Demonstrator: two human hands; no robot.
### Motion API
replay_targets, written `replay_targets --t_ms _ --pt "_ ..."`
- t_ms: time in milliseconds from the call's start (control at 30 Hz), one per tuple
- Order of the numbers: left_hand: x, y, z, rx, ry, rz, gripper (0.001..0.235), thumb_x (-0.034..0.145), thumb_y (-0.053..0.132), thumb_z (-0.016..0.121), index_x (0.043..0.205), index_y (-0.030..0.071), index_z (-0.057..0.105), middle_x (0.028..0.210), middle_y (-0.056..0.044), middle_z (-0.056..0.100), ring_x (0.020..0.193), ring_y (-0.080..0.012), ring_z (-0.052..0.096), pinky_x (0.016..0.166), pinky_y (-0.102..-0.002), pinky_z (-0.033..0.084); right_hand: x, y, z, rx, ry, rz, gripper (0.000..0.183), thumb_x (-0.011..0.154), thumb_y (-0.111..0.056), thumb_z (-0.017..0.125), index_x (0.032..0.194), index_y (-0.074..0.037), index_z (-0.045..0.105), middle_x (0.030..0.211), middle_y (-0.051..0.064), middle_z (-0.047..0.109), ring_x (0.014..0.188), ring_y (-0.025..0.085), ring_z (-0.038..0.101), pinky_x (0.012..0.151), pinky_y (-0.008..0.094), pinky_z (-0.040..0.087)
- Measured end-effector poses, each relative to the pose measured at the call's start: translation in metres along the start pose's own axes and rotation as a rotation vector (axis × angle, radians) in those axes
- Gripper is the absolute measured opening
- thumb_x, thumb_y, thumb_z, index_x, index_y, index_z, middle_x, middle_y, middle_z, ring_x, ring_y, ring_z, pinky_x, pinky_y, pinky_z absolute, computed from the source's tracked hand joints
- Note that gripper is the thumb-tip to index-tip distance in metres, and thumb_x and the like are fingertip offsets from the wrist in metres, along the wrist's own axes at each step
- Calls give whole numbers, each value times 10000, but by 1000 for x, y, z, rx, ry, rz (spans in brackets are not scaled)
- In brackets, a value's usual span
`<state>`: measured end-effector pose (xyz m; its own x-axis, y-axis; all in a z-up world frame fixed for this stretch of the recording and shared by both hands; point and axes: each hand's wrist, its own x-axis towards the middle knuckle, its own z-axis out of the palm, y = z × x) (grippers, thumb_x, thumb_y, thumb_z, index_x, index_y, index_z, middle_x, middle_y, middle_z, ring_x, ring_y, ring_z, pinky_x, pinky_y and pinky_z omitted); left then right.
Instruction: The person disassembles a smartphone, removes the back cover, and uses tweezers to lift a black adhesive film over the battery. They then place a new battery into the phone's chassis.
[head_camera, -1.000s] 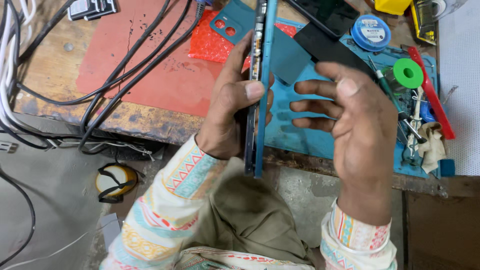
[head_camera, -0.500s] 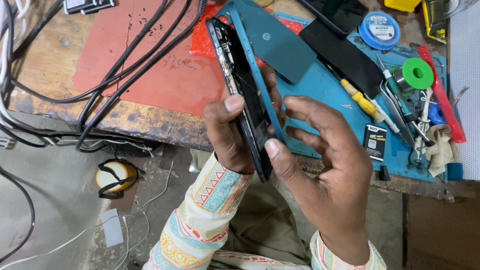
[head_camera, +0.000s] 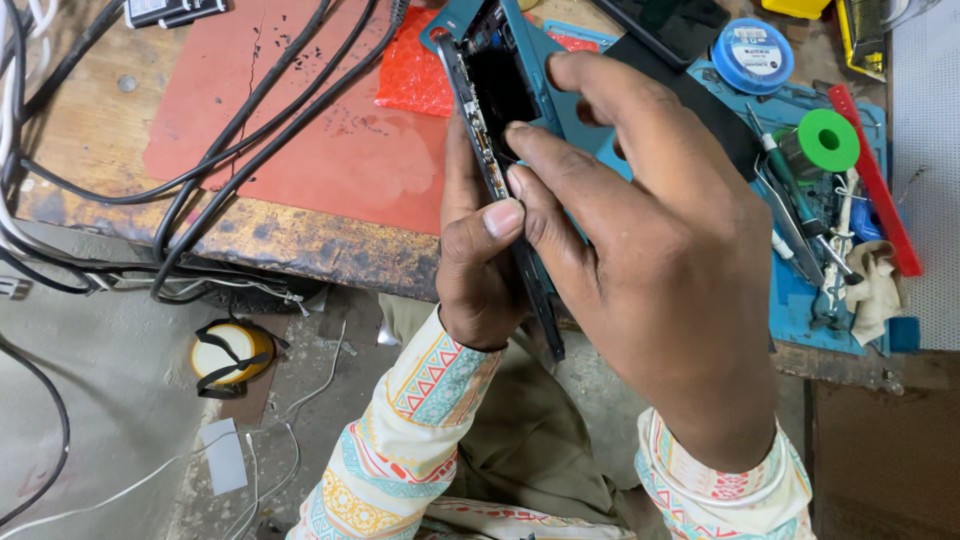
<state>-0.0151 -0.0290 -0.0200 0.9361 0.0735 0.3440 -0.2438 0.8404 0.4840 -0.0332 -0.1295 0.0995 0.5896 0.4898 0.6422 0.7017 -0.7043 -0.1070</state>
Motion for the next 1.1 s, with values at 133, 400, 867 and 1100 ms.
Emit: replay_targets --t_ms 133,400,867,1100 --pt "1 1 1 18 -8 -6 895 891 283 705 1614 24 244 1312 -147 509 1189 -239 539 1104 -346 450 1 9 3 43 1 -44 187 944 -13 819 1097 24 717 1287 163 645 977 252 717 790 355 578" --pt "-11 -2 -16 14 57 -96 816 885 376 627 1523 -45 339 1129 -180 527 880 -251 525 692 -360 445 -8 21 10 62 16 -2 179 1055 -32 810 1195 -3 702 1318 151 652 1059 282 740 864 354 605" --pt "-3 7 -32 -435 -156 -105 829 920 545 591 1530 13 412 1648 -276 254 1436 -460 352 1148 -669 382 -50 22 -5 526 62 846 283 959 -58 729 1224 36 703 904 122 740 622 93 589 543 217 477" --pt "-1 2 -33 -503 -158 -124 765 892 565 556 1474 78 460 1684 -240 246 1520 -469 334 1168 -689 363 -25 24 -5 597 355 751 195 1058 -74 727 1205 51 705 941 123 724 714 114 674 655 246 570"
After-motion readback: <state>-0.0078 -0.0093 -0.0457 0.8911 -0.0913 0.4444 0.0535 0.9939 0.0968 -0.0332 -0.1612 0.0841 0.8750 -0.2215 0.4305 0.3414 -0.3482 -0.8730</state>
